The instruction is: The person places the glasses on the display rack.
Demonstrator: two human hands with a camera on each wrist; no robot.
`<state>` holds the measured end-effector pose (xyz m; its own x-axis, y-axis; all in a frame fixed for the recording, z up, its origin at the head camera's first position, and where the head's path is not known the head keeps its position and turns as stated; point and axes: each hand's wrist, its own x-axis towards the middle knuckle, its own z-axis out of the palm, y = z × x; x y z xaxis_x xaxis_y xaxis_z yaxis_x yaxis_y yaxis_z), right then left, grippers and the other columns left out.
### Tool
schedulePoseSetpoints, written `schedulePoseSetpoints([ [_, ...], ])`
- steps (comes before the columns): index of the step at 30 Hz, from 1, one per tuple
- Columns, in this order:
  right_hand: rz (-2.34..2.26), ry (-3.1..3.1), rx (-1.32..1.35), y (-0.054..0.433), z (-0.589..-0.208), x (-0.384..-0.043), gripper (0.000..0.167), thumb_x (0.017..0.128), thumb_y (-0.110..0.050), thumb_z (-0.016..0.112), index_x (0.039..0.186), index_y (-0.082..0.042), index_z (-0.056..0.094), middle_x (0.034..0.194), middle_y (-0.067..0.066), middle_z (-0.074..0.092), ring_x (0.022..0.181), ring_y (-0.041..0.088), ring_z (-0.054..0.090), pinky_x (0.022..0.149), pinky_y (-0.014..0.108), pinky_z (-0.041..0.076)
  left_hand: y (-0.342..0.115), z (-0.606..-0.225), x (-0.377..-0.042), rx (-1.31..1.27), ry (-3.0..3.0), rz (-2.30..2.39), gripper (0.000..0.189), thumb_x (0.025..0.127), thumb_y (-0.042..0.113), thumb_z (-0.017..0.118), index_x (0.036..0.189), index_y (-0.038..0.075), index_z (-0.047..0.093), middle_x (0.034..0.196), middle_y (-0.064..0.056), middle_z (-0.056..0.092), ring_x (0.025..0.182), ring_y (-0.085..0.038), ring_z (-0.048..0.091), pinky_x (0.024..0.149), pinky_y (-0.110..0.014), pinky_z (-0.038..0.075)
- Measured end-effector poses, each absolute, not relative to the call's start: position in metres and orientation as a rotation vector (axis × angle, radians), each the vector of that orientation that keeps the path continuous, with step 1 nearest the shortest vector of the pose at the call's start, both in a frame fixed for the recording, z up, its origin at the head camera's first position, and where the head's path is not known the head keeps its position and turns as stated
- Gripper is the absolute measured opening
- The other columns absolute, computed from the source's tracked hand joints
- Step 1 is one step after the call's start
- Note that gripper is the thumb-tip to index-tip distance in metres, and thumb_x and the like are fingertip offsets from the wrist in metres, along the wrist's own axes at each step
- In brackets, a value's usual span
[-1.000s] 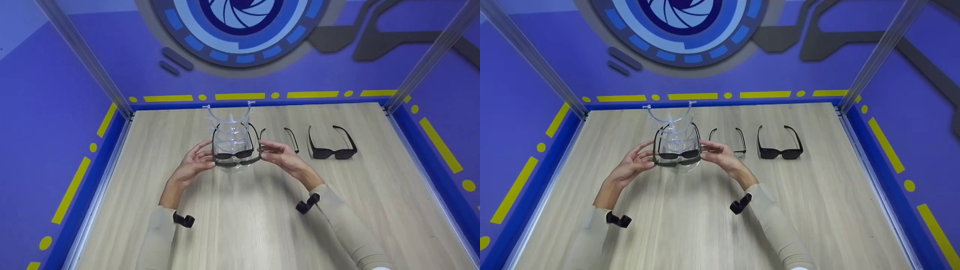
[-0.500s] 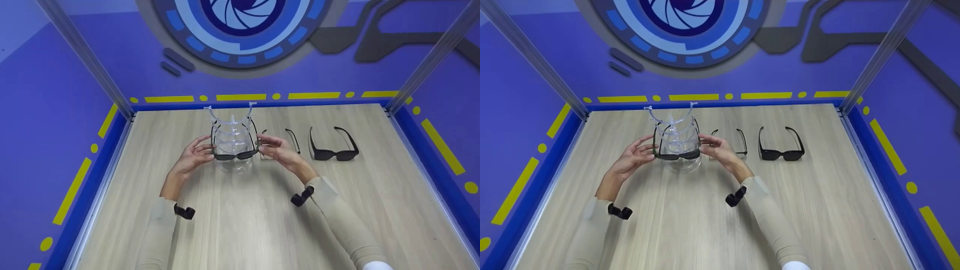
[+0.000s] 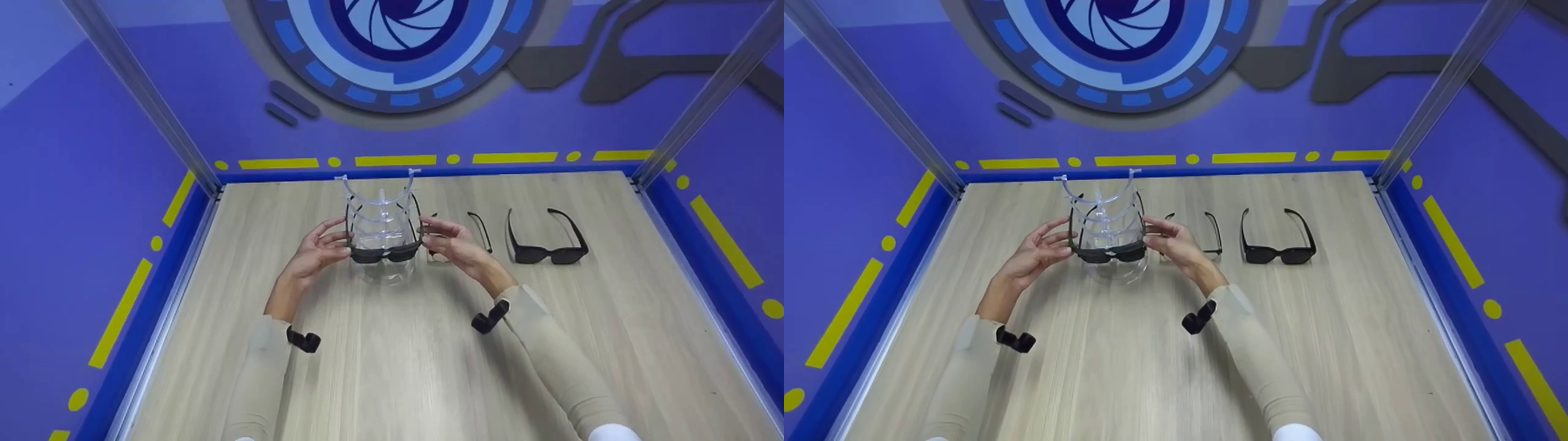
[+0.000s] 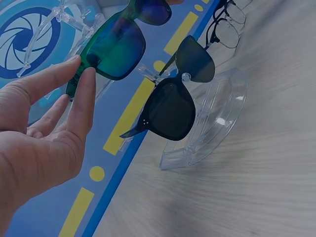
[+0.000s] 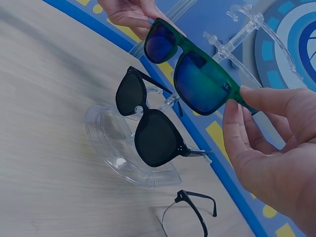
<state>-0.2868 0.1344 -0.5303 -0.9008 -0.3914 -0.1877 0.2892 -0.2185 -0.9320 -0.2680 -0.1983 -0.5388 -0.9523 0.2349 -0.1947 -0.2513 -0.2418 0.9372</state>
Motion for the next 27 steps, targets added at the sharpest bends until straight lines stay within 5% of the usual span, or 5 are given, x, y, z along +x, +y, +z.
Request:
schedulePoseSetpoints([
  [7,-2.189,1.593,-0.119,0.131,-0.531,-0.292,0.056,0.097,0.009,0.057,0.151,0.005,0.042,0.136,0.014,0.061,0.115,0.013,0.062,0.104,0.025,0.054,-0.198,-0.54,-0.276,-0.014,1.699,2.274,0.072,0.087,-0.015,0.068,0.151,0.01,0.046,0.119,-0.005,0.07,0.097,-0.013,0.07,0.082,-0.025,0.062],
  [27,-2.299,1.585,-0.042,0.117,-0.548,-0.297,0.055,0.097,0.012,0.053,0.151,0.009,0.039,0.121,0.006,0.066,0.105,0.01,0.066,0.1,0.023,0.055,-0.197,-0.544,-0.285,-0.054,1.868,2.215,0.065,0.09,-0.01,0.069,0.15,0.007,0.05,0.139,-0.016,0.062,0.104,-0.009,0.07,0.088,-0.023,0.06],
])
